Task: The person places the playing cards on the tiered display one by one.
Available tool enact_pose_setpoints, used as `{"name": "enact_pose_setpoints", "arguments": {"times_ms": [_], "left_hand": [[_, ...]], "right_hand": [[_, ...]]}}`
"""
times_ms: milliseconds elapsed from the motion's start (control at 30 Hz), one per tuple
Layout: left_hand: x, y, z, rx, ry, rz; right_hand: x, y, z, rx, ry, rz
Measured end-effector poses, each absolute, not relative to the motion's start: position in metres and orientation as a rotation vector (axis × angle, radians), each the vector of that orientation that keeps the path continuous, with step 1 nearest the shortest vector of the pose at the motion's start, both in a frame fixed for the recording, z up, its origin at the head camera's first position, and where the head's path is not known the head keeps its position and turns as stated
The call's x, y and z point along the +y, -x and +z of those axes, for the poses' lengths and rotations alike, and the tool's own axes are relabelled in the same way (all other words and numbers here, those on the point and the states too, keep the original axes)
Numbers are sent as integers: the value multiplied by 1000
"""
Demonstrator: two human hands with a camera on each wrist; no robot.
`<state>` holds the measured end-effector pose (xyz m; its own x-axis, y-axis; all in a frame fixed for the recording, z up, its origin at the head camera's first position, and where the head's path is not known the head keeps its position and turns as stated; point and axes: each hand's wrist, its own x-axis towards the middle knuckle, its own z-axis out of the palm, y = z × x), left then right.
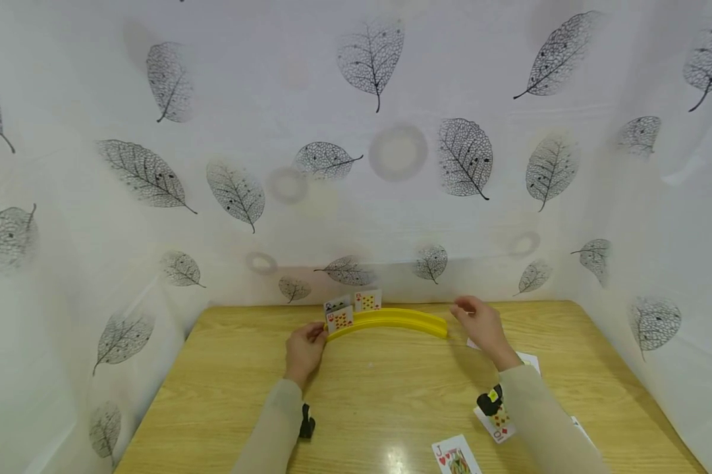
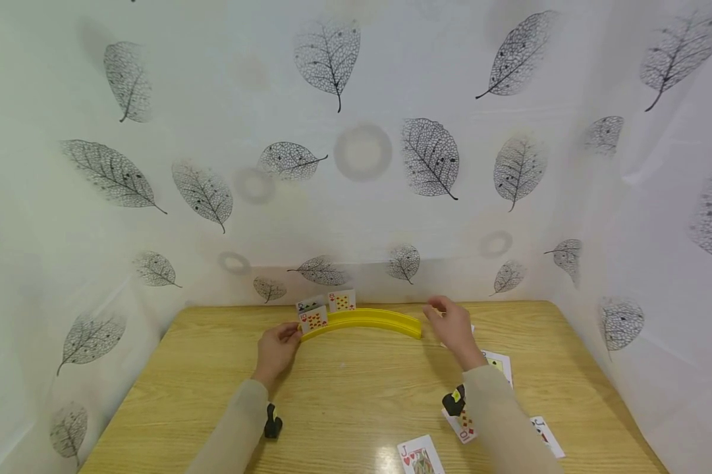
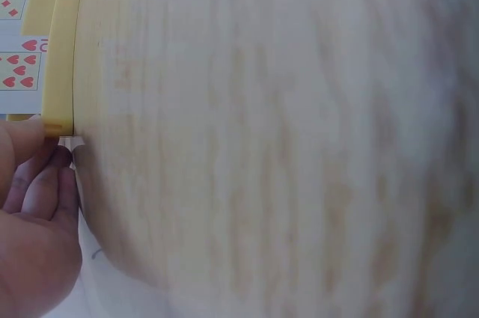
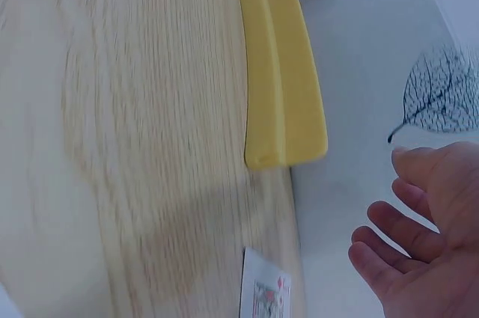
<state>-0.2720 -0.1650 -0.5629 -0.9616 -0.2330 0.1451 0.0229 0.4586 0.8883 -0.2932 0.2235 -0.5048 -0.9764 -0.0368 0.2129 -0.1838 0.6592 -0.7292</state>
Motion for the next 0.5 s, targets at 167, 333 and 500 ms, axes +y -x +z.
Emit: {"name": "enact_pose_setpoints", "arguments": {"times_ms": [167, 333, 500], "left_hand": [[-164, 270, -560, -2464, -193, -1509], [-163, 270, -558, -2477, -211, -1503], [-164, 271, -559, -2489, -220, -1495]], "right_hand": [[246, 290, -508, -2725, -150, 1189], [261, 284, -511, -2749, -122, 1172], [273, 282, -515, -2779, -110, 1136]]}}
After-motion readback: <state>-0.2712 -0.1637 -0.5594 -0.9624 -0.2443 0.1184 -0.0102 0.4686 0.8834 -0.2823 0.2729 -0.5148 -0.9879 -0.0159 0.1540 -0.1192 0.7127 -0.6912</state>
